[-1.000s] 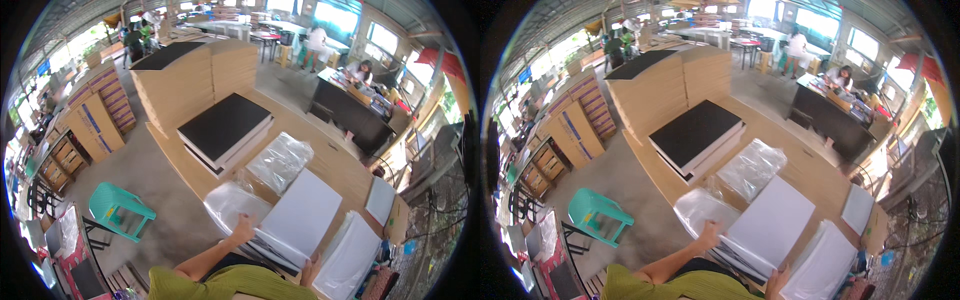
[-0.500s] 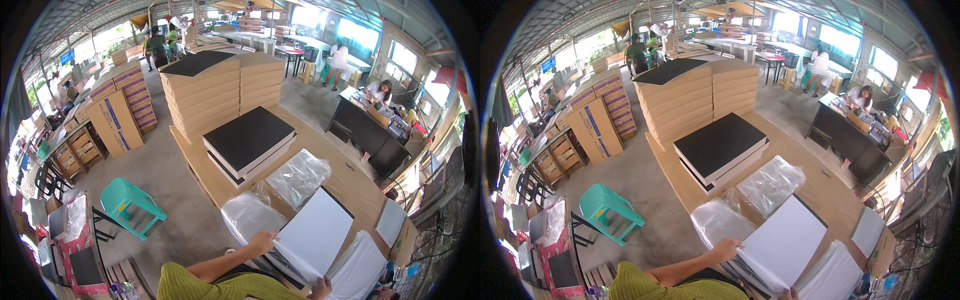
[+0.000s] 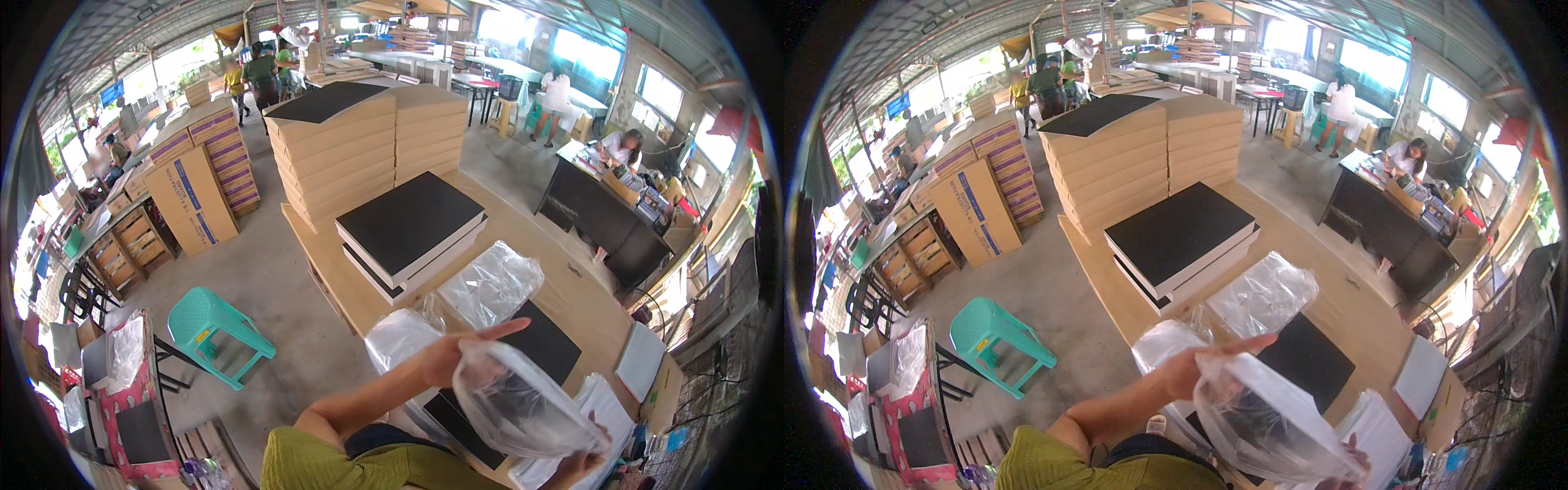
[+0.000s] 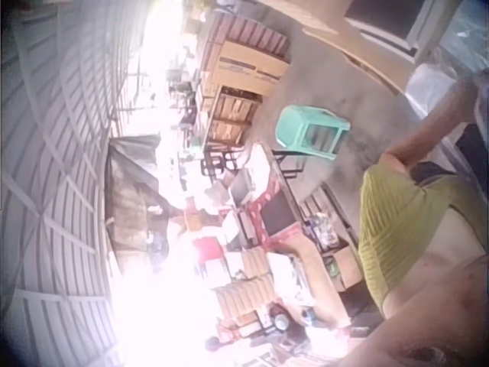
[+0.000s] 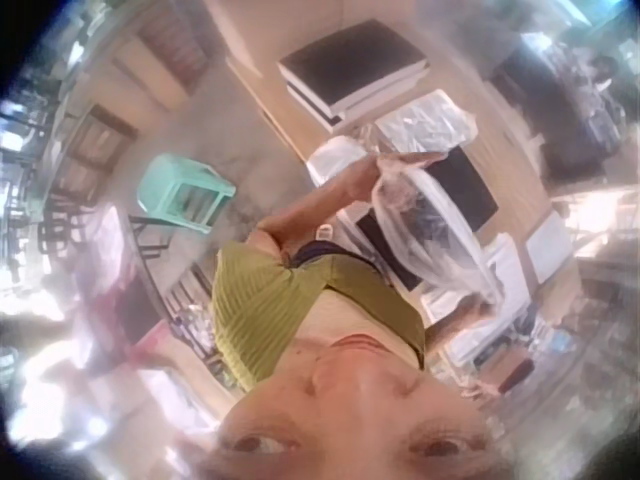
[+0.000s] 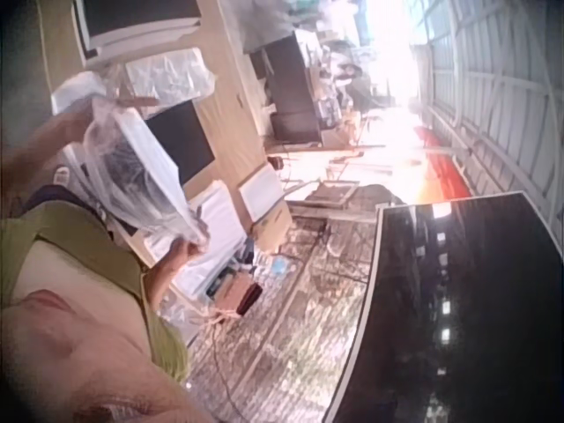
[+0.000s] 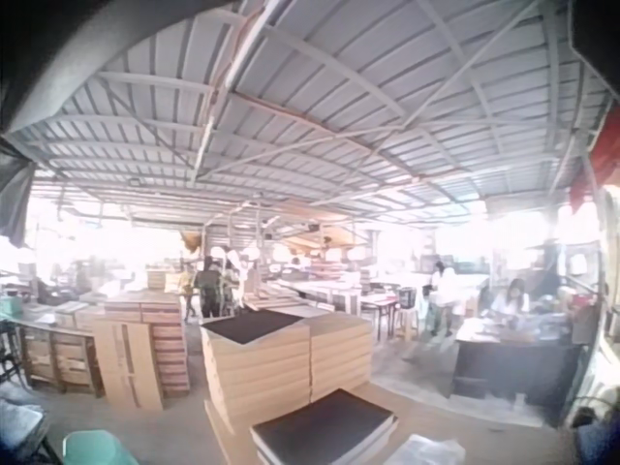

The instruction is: The person places black and white boards into clear plastic bags and then stacks the bags on a table.

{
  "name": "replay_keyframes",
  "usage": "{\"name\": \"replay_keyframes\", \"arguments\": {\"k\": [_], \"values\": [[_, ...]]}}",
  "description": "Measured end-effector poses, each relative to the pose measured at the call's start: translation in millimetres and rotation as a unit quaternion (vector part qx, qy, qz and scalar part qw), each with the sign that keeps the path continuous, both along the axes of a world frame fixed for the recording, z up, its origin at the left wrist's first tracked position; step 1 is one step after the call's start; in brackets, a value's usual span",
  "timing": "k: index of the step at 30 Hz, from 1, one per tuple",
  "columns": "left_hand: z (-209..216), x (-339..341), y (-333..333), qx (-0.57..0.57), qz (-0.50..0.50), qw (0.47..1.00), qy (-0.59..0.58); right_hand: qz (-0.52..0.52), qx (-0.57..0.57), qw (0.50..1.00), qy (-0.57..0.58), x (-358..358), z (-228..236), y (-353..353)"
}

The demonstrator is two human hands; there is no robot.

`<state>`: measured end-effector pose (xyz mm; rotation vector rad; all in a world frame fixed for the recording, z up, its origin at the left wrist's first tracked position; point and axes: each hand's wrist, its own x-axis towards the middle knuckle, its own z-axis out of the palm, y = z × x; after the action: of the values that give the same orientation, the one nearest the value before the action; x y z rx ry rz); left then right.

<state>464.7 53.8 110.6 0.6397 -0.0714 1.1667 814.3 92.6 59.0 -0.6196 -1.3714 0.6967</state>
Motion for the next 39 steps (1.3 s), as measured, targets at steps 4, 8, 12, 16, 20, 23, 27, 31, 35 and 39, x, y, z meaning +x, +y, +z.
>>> {"name": "replay_keyframes", "arguments": {"k": [4,8,12,16,20,23,27,31,35,39], "values": [[62.5,-42.4,10.2,0.151,0.279,0.813,0.489,-0.143,-0.071,0.980,0.118,16.1,18.0,30.3],[57.0,-8.5,45.0,0.255,0.554,0.617,0.497,-0.151,-0.057,0.982,0.097,-18.1,71.9,36.9],[1.5,-20.0,76.2,0.212,0.531,0.660,0.487,-0.098,-0.069,0.991,0.061,2.8,34.3,53.3],[-61.7,-14.7,74.6,0.202,0.477,0.703,0.488,-0.134,-0.109,0.983,0.058,-11.6,-12.7,43.0],[-116.8,-1.1,63.2,0.001,0.365,0.867,0.339,-0.066,-0.176,0.982,0.000,-7.4,-50.9,37.4],[-120.3,18.2,67.8,-0.033,0.368,0.884,0.288,0.019,-0.277,0.961,-0.007,11.1,-53.6,51.5],[-78.7,28.6,37.2,0.112,0.402,0.707,0.570,-0.137,-0.024,0.978,-0.158,-19.8,-21.4,33.1],[-115.2,34.8,19.3,0.036,0.435,0.559,0.705,-0.193,-0.173,0.901,-0.348,20.4,-93.9,44.7],[-182.1,30.3,-13.9,-0.010,0.421,0.500,0.756,-0.143,-0.276,0.867,-0.389,-11.8,-80.9,2.2],[-194.0,30.4,-55.2,-0.054,0.363,0.493,0.789,-0.121,-0.235,0.882,-0.390,13.3,-134.9,-39.7]]}}
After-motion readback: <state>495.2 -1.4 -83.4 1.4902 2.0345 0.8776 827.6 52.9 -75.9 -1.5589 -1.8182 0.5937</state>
